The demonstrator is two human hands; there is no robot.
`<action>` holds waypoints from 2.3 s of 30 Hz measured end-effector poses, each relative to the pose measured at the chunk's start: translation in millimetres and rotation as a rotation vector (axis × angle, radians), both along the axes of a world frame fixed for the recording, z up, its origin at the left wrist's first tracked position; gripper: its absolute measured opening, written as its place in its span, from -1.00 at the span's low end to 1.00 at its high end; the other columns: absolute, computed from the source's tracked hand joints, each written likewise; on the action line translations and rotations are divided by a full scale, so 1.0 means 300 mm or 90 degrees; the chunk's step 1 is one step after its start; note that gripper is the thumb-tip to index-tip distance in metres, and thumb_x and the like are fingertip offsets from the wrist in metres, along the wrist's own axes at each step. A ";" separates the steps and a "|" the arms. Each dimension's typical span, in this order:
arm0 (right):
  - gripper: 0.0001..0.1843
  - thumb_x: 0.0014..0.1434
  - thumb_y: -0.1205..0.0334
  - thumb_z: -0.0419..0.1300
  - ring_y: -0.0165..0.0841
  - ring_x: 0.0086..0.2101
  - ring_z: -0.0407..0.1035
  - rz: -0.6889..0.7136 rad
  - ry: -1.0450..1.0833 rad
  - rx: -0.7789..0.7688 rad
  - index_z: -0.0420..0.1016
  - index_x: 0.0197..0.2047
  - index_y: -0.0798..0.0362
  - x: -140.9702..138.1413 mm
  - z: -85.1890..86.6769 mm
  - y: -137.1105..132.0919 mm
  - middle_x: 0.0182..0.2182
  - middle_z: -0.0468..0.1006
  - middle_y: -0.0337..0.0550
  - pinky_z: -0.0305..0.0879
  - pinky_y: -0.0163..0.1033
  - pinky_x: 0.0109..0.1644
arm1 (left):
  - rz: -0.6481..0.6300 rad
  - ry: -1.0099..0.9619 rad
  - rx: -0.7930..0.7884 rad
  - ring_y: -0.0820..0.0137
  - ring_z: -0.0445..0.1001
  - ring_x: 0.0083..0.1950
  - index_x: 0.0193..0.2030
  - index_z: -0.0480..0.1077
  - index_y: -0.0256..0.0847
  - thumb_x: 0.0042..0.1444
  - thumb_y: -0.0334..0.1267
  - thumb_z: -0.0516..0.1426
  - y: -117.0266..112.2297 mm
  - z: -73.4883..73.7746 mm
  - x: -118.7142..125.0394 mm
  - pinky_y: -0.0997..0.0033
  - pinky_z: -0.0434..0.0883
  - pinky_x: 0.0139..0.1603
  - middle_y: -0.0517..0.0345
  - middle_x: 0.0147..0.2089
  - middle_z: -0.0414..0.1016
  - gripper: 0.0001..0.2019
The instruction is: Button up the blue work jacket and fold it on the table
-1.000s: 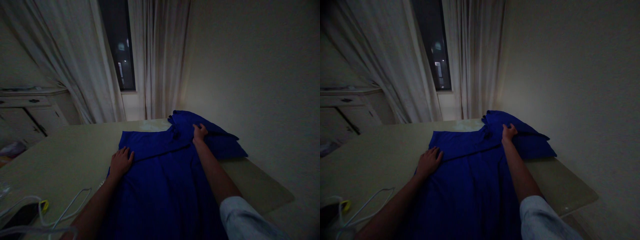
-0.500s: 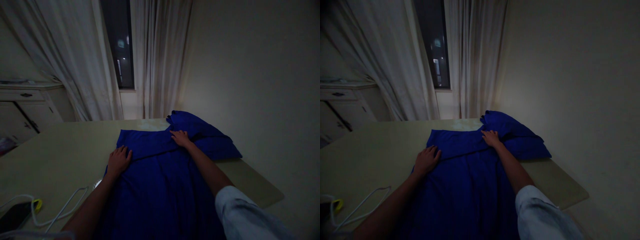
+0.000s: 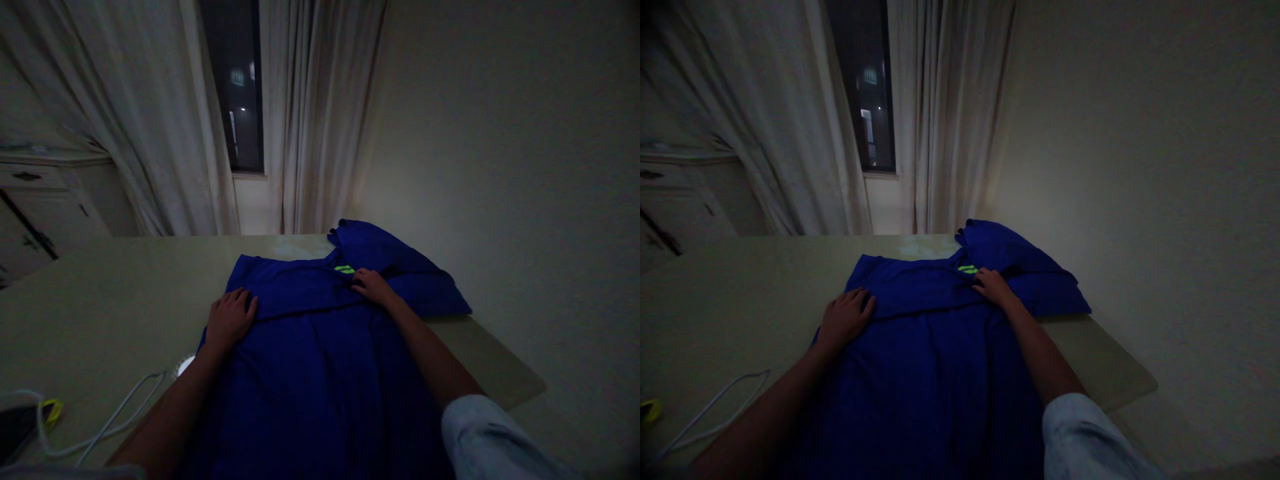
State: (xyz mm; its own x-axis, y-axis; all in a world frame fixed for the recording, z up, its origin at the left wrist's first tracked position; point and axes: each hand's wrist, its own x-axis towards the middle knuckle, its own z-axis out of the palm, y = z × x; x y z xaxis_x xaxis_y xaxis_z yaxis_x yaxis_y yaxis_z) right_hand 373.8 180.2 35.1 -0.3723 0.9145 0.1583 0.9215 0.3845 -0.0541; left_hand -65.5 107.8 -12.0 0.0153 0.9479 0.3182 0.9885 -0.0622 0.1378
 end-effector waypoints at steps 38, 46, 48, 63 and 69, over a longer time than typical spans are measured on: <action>-0.46 0.20 0.02 0.30 0.14 0.18 0.26 -0.528 0.410 0.419 0.42 0.13 0.17 0.192 -0.030 0.096 0.09 0.46 0.34 0.17 0.18 0.28 | 0.076 0.009 0.009 -0.05 0.40 0.35 0.28 0.45 -0.26 0.43 0.10 -0.12 -0.008 0.001 0.006 -0.08 0.27 0.34 -0.23 0.40 0.41 -0.41; -0.06 0.12 -0.21 0.32 -0.04 0.09 0.47 -0.488 0.730 0.278 0.22 0.41 0.13 0.271 -0.112 0.067 0.18 0.51 0.22 0.35 0.02 0.23 | 0.067 0.037 -0.007 -0.04 0.26 0.49 0.44 0.32 -0.31 0.41 0.17 -0.13 0.001 -0.019 0.005 -0.06 0.13 0.48 -0.23 0.51 0.26 -0.29; -0.21 0.15 -0.20 0.27 -0.05 0.11 0.47 -0.440 0.723 0.202 0.39 0.30 0.10 0.267 -0.095 0.099 0.15 0.56 0.16 0.36 0.02 0.24 | 0.041 0.036 -0.016 0.01 0.29 0.47 0.42 0.36 -0.24 0.41 0.15 -0.11 0.005 -0.019 0.004 -0.06 0.12 0.49 -0.15 0.50 0.29 -0.33; -0.43 0.09 0.20 0.25 -0.27 -0.01 0.48 -0.544 1.259 0.185 0.36 0.19 -0.19 0.183 -0.017 0.155 0.04 0.54 -0.18 0.50 -0.10 0.02 | 0.040 0.060 -0.033 -0.02 0.36 0.42 0.40 0.39 -0.28 0.40 0.14 -0.19 0.010 -0.023 -0.011 -0.10 0.23 0.43 -0.14 0.47 0.34 -0.30; -0.78 0.12 0.23 0.25 -0.32 -0.27 0.51 -0.454 1.408 0.082 0.45 -0.12 -0.06 0.211 -0.021 0.170 -0.28 0.57 -0.24 0.56 -0.18 -0.18 | 0.028 0.046 -0.033 -0.07 0.36 0.41 0.41 0.38 -0.28 0.40 0.17 -0.21 0.021 -0.036 -0.022 -0.17 0.23 0.42 -0.16 0.47 0.35 -0.27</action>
State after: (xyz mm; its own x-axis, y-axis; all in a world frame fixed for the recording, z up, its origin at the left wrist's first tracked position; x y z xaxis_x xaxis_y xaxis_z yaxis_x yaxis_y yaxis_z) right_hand 437.2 231.3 28.7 0.6431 0.7309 -0.2285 -0.5443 0.2263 -0.8078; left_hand -72.2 114.3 -22.9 -0.0057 0.9633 0.2682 0.9977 -0.0128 0.0673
